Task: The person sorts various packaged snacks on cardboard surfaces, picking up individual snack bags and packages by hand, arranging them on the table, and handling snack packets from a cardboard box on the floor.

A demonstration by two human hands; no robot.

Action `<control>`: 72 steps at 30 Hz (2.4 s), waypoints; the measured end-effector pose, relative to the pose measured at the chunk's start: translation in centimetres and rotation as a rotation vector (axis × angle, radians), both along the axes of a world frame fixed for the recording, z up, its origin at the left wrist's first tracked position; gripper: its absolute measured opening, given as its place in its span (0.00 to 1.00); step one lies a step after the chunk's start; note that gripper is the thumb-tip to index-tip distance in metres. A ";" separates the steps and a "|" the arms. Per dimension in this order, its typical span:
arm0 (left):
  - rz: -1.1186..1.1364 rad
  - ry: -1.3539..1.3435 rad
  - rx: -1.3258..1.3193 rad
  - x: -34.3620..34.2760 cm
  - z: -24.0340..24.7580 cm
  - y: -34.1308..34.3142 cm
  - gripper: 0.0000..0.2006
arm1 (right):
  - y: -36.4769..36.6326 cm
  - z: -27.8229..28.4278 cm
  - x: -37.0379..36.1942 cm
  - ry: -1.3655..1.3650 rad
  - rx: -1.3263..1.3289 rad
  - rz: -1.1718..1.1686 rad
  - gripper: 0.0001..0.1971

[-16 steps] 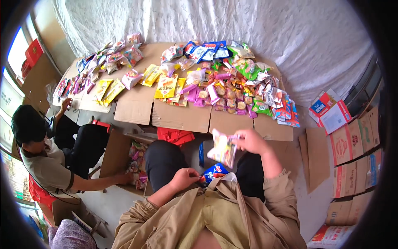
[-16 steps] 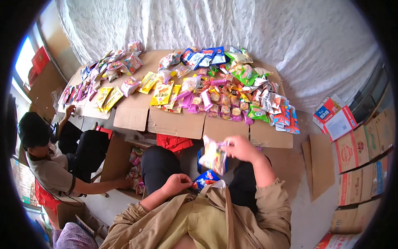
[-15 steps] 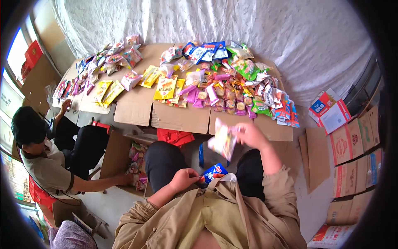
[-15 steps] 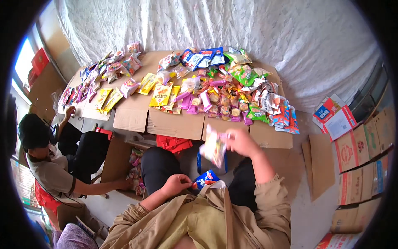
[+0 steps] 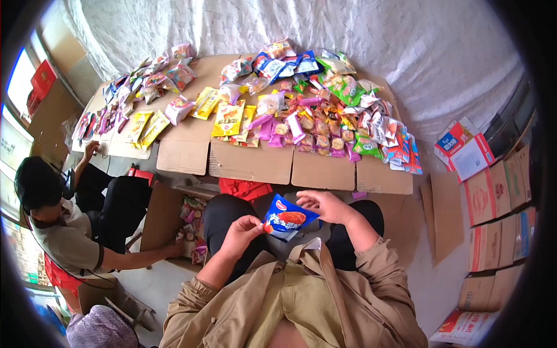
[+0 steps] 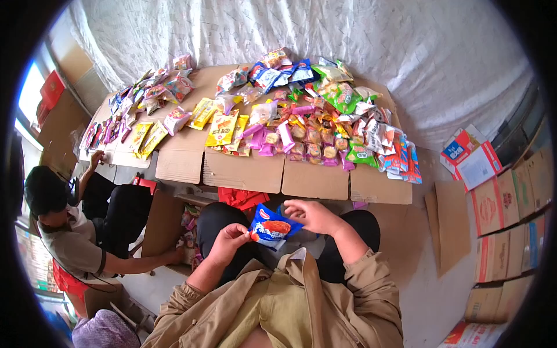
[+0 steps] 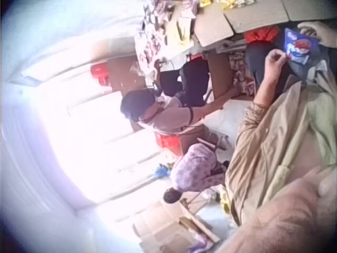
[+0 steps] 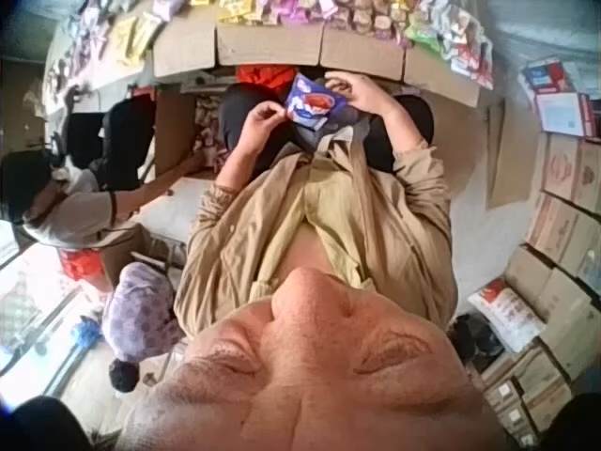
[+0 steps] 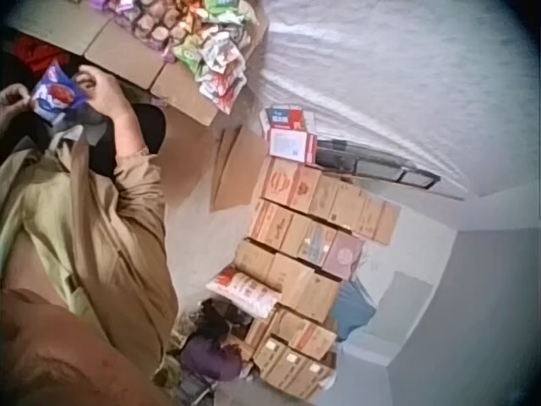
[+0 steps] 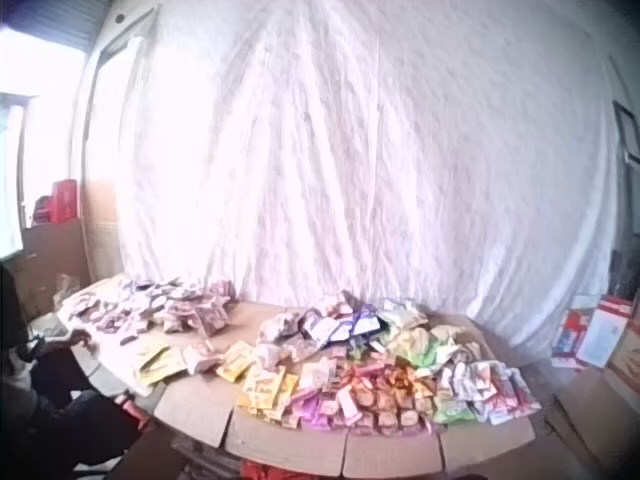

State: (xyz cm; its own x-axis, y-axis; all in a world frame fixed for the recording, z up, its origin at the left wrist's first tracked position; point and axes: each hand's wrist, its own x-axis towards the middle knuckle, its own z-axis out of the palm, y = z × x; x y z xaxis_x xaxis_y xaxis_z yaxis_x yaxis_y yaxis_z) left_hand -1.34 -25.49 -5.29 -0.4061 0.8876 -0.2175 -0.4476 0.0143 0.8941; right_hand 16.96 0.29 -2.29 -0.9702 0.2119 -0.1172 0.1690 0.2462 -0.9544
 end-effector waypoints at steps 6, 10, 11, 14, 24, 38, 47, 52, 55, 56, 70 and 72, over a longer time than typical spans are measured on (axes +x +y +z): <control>0.000 0.090 -0.039 -0.2 0.9 1.3 0.02 | -1.8 -2.4 -0.1 0.179 -0.119 -0.029 0.16; 0.073 0.013 -0.037 -0.1 0.5 1.9 0.04 | -1.8 -1.6 0.8 0.146 -0.640 -0.213 0.22; 0.104 -0.062 -0.033 0.1 0.5 2.0 0.04 | -1.8 -1.6 1.2 0.165 -0.812 -0.184 0.25; 0.121 -0.155 -0.035 1.1 1.1 2.6 0.05 | -3.2 -1.2 1.8 0.013 -0.230 -0.144 0.23; 0.029 -0.377 0.018 -2.6 -1.1 -0.3 0.14 | 0.2 -1.2 4.9 0.278 -0.358 -0.593 0.15; -0.240 -0.448 0.184 -2.6 -1.0 1.6 0.38 | 4.6 -5.0 10.5 0.332 -0.336 -0.790 0.19; -0.302 -0.539 0.203 -2.6 -0.9 2.5 0.39 | 4.1 -0.1 5.3 -0.276 0.404 0.111 0.26; -0.306 -0.565 0.212 -2.9 -0.7 2.3 0.39 | 9.6 5.3 -2.7 0.477 -0.176 -0.469 0.36; -0.295 -0.577 0.223 -3.3 -0.9 2.1 0.39 | 8.6 8.4 -4.9 0.541 -0.251 -0.433 0.36; -0.288 -0.589 0.221 -3.4 -1.0 1.9 0.39 | 8.0 8.0 -5.1 0.465 -0.295 -0.363 0.33; -0.319 -0.646 0.221 -4.9 -0.9 1.3 0.41 | 4.3 -5.9 12.6 0.061 -0.031 -0.698 0.15; -0.326 -0.657 0.228 -4.8 -1.1 1.5 0.40 | 3.9 -6.1 13.1 0.066 0.233 -0.775 0.13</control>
